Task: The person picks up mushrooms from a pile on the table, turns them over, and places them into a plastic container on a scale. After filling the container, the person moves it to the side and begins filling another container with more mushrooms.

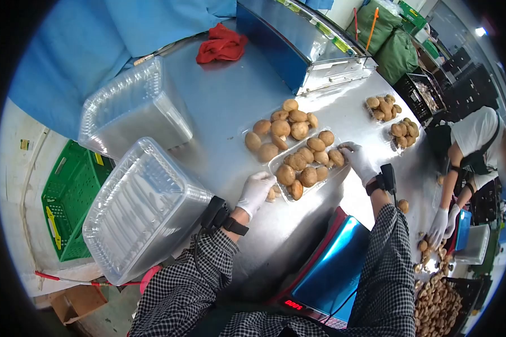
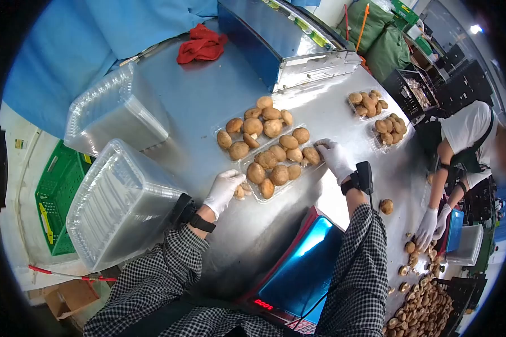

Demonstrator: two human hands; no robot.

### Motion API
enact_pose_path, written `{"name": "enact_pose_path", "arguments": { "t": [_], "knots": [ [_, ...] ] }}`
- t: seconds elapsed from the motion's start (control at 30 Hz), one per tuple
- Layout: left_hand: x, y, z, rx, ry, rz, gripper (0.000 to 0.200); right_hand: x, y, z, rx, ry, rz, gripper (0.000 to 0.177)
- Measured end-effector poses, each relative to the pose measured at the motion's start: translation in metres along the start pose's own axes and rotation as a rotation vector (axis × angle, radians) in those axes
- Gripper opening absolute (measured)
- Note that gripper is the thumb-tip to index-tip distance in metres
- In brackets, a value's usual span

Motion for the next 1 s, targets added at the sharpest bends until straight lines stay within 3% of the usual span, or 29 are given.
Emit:
{"name": "enact_pose_path", "arguments": {
  "t": [0.2,0.4,0.6,0.73,0.8,0.87,0.97,1.0],
  "knots": [
    [-0.011,0.000,0.006,0.083,-0.006,0.163,0.018,0.012,0.026,-0.002,-0.011,-0.003,0.031,0.025],
    [-0.006,-0.006,0.006,0.043,0.006,0.170,0.018,0.010,0.006,-0.009,-0.031,-0.010,0.056,0.028],
    [-0.009,0.001,0.001,0.045,0.022,0.165,0.018,0.004,-0.010,-0.007,-0.005,-0.244,0.026,0.037],
    [-0.005,-0.019,0.002,-0.013,-0.095,0.170,0.021,0.010,-0.008,0.001,-0.033,-0.089,-0.028,0.047],
    [0.001,-0.033,0.000,0.000,0.013,0.132,0.028,0.012,-0.008,0.009,-0.039,-0.002,-0.054,0.049],
    [0.004,-0.050,-0.004,0.066,0.088,0.140,0.031,0.008,-0.016,0.010,-0.170,-0.214,0.068,0.047],
    [0.016,-0.084,0.004,0.138,0.122,0.103,0.037,0.004,-0.062,-0.043,-0.175,-0.211,0.160,0.044],
    [0.022,-0.098,0.013,0.158,0.018,0.046,0.038,0.007,-0.086,-0.072,-0.251,-0.034,0.140,0.043]
  ]
}}
Point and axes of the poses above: each hand's wrist, its own y-axis towards the middle knuckle, its own x-axis out of the palm, z = x × y, the point moved 3 cm from there along y, towards the middle knuckle, and after that the axes turned 10 degrees about -z, right-handed, at the moved point
